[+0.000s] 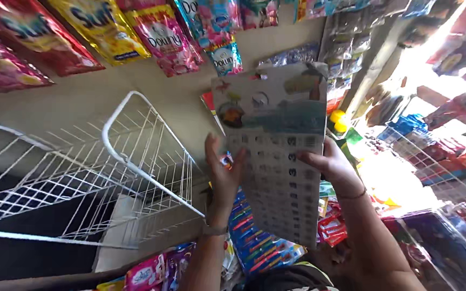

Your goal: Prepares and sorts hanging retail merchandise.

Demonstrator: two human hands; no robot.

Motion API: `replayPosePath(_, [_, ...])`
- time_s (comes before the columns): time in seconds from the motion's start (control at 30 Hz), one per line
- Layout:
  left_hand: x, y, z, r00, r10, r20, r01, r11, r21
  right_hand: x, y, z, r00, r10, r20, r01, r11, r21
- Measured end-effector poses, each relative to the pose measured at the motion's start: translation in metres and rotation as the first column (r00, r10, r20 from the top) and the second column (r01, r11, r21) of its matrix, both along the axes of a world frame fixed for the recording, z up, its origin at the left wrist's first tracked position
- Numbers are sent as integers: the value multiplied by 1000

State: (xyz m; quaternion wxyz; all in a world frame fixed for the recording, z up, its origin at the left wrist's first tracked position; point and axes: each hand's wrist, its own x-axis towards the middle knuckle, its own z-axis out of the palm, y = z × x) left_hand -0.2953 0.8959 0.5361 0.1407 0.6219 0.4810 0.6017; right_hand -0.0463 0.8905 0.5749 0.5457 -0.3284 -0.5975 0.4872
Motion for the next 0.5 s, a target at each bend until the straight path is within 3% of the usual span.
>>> replayPosePath(0.07, [11,-20,18,989,-146,32,143,987,79,-20,-6,8,990,-106,93,78,962,263])
replayPosePath(0.13, [31,-40,29,876,-431,215,425,902,75,-48,-10,6,988,-19,150,-51,891,450])
replayPosePath(0.2, [41,-43,27,777,-403,483,444,895,32,-82,-9,-8,984,-87,152,-24,794,607])
replayPosePath(0.27, [37,-37,24,697,-355,623,482,875,-41,-94,6,-15,940,-309,149,96,653,752])
replayPosePath(0.4, [29,-36,21,652,-278,705,469,879,-88,-74,42,1,785,-594,177,321,634,704])
replayPosePath(0.5, [31,-36,22,672,-252,697,462,878,-127,-81,39,6,734,-636,238,398,687,608])
